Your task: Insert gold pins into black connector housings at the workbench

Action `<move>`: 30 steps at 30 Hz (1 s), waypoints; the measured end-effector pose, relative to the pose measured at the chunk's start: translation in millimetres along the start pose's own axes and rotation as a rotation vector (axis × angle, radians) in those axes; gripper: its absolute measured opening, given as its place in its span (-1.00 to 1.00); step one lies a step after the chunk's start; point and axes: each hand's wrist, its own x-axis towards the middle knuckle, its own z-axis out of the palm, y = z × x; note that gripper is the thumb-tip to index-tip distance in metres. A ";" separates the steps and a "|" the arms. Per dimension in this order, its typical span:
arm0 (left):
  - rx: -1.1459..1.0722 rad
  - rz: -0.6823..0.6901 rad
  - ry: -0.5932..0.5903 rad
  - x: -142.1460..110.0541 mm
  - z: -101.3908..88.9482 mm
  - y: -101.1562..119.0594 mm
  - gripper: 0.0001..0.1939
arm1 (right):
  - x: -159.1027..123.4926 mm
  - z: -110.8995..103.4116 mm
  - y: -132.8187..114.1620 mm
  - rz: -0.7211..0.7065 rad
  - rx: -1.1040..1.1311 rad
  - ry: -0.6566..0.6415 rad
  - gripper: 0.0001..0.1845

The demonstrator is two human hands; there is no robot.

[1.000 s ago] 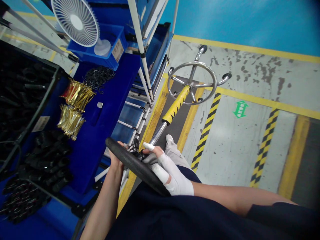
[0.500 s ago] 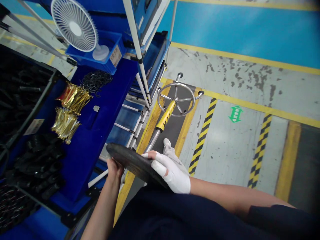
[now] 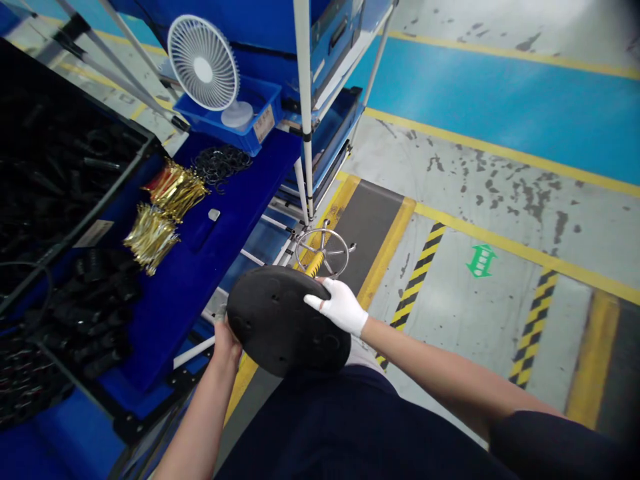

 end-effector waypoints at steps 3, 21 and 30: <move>-0.002 -0.062 -0.030 10.7 -1.6 2.2 -0.49 | 29.2 6.9 20.3 0.031 0.081 -0.009 -0.53; 0.024 -0.131 0.092 93.3 -2.3 29.1 -0.66 | 106.9 60.3 112.7 0.362 0.521 0.046 -0.41; 0.004 -0.096 0.125 81.7 -16.7 -3.0 -0.64 | 66.1 57.2 118.7 0.427 0.527 0.129 -0.47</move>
